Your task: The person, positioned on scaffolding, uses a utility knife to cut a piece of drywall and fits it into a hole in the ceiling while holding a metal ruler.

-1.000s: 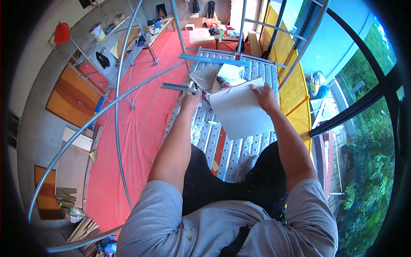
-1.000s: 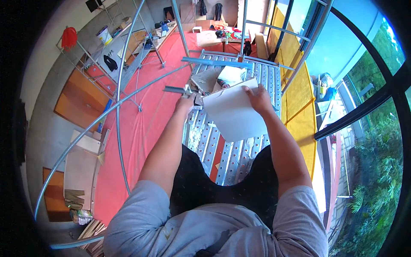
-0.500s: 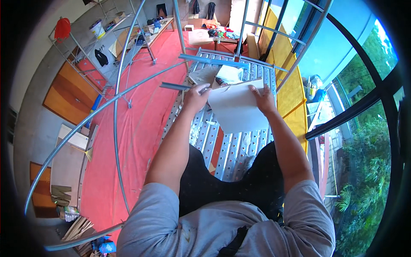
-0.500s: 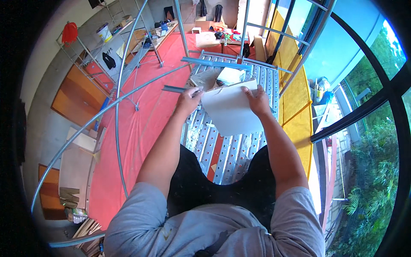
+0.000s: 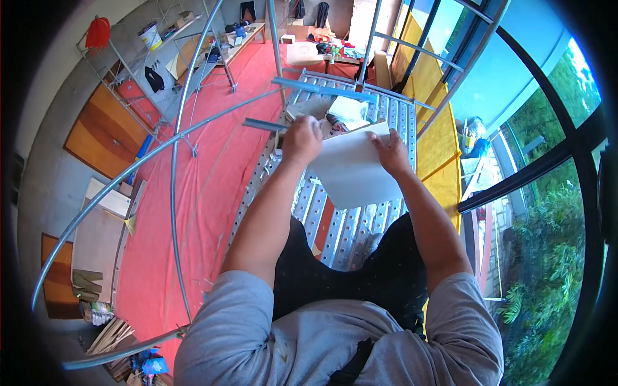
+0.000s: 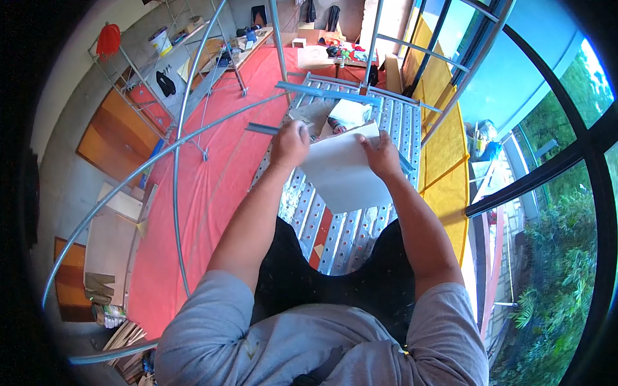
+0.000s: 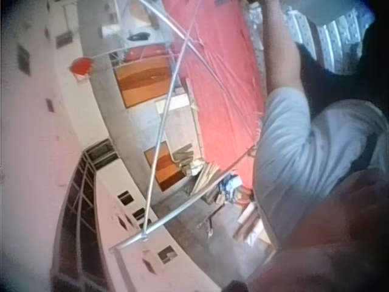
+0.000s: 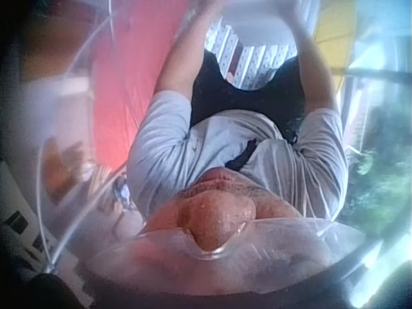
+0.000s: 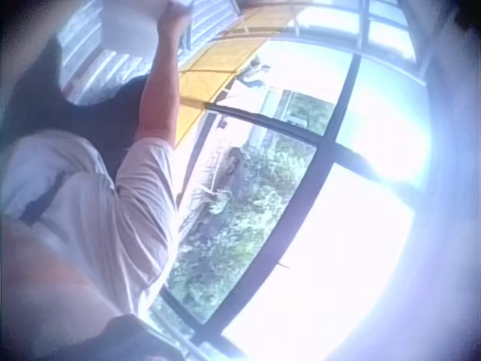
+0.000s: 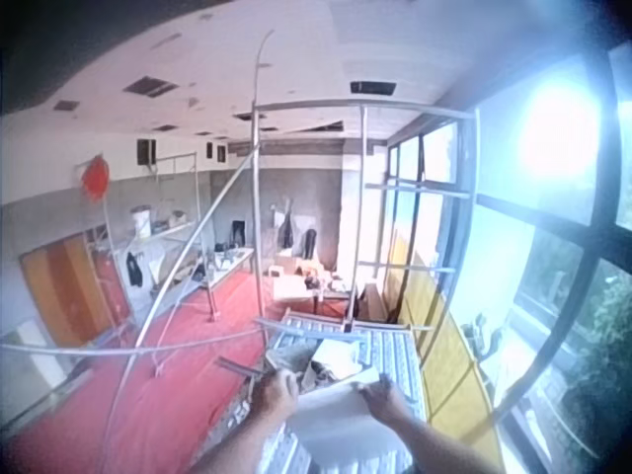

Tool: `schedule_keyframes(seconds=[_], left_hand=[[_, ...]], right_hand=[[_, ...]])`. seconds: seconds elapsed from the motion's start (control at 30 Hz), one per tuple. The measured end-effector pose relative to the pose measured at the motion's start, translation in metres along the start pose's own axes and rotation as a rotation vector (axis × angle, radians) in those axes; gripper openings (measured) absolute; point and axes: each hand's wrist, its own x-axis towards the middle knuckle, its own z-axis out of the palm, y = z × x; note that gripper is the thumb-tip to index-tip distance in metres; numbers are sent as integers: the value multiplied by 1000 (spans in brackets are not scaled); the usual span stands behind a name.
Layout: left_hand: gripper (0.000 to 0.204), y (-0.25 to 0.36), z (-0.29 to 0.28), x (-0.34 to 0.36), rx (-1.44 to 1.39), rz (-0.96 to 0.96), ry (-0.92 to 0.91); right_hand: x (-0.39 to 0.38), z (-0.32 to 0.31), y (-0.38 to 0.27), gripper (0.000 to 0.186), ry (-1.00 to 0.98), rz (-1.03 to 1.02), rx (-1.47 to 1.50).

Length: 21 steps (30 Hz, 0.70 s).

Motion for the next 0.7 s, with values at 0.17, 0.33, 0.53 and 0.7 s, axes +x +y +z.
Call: schedule_keyframes(seconds=[0.17,0.33,0.53,0.7], left_hand=[[29,-106,-63,-22,207,-712,-307],[32,-129,-91,-98,55,-726,-509],[41,-157,-170,-363,365,-1156,-732],[45,-116,-107,-431,278,-1186,-547]], right_hand=[[-11,21,-20,87,-41,-88,21],[13,-4,51,69,-101,-169,-124],[-25,42,49,52,-257,-273,-301],[-33,94,90,47,-378,-361,-471]])
